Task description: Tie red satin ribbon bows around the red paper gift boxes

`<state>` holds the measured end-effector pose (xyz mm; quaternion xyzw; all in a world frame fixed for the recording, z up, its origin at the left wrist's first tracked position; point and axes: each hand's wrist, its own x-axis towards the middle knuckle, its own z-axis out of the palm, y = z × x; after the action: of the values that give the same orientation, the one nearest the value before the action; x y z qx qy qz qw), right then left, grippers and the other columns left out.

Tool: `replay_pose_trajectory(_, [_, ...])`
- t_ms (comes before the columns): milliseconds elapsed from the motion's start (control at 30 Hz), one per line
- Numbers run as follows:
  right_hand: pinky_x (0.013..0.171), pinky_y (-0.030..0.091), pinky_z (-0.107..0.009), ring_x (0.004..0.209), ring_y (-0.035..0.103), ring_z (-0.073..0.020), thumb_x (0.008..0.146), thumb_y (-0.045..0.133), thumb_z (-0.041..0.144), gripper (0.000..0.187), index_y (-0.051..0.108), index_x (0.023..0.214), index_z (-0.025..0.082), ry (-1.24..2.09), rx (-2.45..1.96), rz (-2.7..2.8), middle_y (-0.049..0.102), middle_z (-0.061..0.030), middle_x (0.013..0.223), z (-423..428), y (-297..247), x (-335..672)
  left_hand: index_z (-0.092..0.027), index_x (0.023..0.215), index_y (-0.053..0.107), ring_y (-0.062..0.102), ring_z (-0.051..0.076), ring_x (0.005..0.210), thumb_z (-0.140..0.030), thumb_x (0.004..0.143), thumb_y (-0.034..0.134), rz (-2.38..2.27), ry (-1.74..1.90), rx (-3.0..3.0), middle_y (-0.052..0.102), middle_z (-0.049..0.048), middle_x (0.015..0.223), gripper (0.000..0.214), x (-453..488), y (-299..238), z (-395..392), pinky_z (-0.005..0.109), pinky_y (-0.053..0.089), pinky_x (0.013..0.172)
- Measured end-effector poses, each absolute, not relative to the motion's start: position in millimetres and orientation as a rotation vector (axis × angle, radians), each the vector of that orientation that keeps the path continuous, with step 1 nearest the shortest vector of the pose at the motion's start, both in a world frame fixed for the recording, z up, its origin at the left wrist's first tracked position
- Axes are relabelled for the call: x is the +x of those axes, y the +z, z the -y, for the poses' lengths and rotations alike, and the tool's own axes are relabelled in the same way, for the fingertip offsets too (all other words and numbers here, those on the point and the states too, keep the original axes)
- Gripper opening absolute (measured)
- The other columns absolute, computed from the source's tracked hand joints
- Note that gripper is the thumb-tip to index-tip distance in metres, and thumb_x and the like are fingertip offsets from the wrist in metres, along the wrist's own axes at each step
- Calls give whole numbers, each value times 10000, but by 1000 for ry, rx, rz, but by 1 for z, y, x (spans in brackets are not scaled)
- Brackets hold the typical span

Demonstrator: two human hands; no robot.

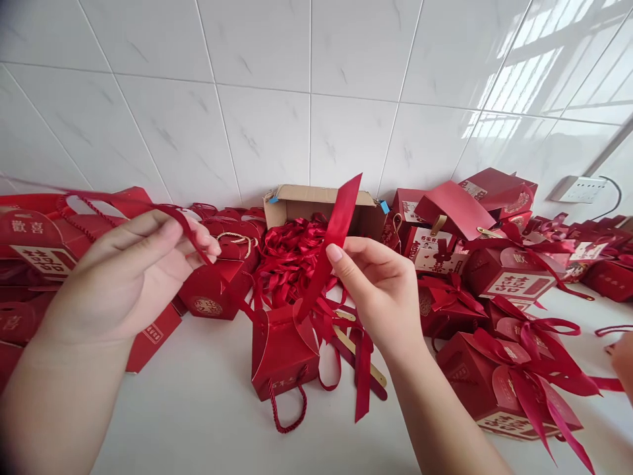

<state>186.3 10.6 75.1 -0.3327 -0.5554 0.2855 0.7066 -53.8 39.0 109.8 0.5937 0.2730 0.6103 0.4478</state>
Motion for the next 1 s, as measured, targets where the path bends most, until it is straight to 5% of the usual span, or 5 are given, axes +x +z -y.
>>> replay_pose_trajectory(333, [586,533,-265,662,639,-147,775,754,288,56,735,812,251,622,-728,1244,716,-5,760,-9,82,180,-201,702,663,547,132,728,-240,841,604,-576,1515,1427,593,-1,704,156,-44,120,-36,248,469,726])
replay_pose_trajectory(600, [649,538,-254,691,642,-134,807,711,299,86,691,815,215,769,-652,1262,701,-9,779,-16,91,163,-198,745,692,582,120,741,-268,765,707,-661,1540,1347,636,-16,721,74,-35,118,-38,210,468,664])
replay_pose_trajectory(800, [571,512,-226,625,612,-116,839,670,290,113,686,905,199,891,-652,1369,682,-15,768,-14,94,149,-191,748,638,545,118,588,-334,836,637,-793,1400,1732,575,-27,590,169,-24,120,-18,224,445,561])
replay_pose_trajectory(1000, [548,503,-230,632,598,-117,836,682,263,162,694,996,241,946,-541,1547,675,4,779,-9,89,142,-179,774,632,604,143,670,-335,864,599,-901,1349,2009,653,9,712,184,-20,117,-15,242,477,620])
